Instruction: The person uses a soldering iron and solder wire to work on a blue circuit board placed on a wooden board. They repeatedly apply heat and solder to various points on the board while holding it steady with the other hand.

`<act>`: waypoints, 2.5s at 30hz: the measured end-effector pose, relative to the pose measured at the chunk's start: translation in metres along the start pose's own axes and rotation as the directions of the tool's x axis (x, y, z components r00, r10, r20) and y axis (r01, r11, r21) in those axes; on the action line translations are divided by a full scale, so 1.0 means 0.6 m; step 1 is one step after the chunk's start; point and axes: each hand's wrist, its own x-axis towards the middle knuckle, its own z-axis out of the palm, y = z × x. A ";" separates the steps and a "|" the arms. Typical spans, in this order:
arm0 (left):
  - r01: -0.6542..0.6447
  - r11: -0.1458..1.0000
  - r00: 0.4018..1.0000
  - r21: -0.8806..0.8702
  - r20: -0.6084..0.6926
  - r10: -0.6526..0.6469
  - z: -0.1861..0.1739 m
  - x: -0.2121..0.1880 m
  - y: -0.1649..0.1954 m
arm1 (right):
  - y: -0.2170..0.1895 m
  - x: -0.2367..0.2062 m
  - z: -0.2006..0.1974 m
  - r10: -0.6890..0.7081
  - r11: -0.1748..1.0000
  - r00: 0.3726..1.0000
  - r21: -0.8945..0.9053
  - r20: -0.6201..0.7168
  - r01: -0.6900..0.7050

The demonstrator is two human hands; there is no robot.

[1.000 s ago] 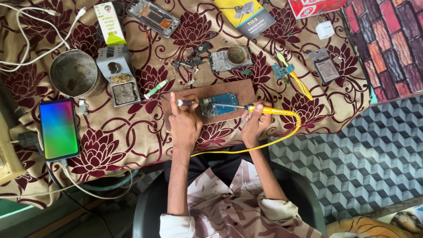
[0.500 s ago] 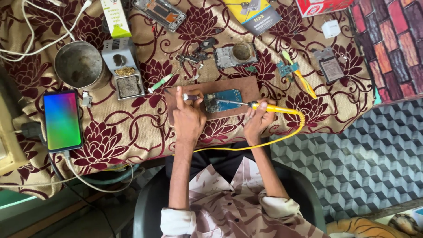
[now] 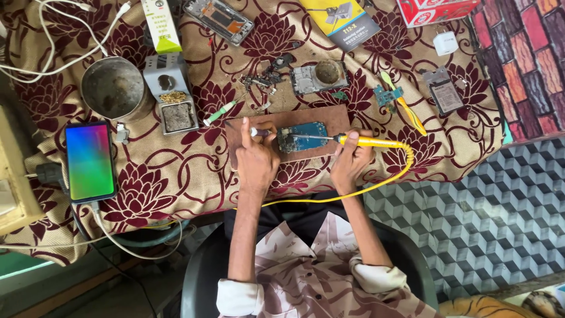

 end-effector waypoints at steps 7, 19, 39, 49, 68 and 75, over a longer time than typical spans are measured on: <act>-0.009 0.999 1.000 0.047 0.023 0.008 -0.001 0.006 -0.010 | -0.073 0.064 0.014 -0.267 0.911 0.908 -0.222 0.323 0.347; 0.073 0.997 0.997 -0.037 0.021 -0.072 -0.018 -0.001 0.004 | -0.160 0.112 0.082 -0.298 0.849 0.797 -0.237 0.525 0.473; 0.031 1.000 0.996 -0.001 0.082 -0.031 -0.016 -0.008 0.015 | -0.151 0.081 0.050 -0.252 0.918 0.916 -0.222 0.312 0.329; -0.103 0.982 0.990 0.155 0.112 0.086 0.010 -0.008 0.045 | -0.106 0.090 -0.008 -0.205 0.948 0.920 -0.166 0.334 0.271; -0.082 0.939 0.866 0.334 0.490 -0.099 0.005 -0.012 0.082 | -0.063 0.035 -0.078 -0.246 0.938 0.959 -0.286 -0.142 0.198; 0.011 0.986 0.980 0.164 0.194 -0.044 0.032 -0.022 0.090 | -0.023 0.123 -0.083 0.046 0.992 0.989 0.121 -0.143 -0.029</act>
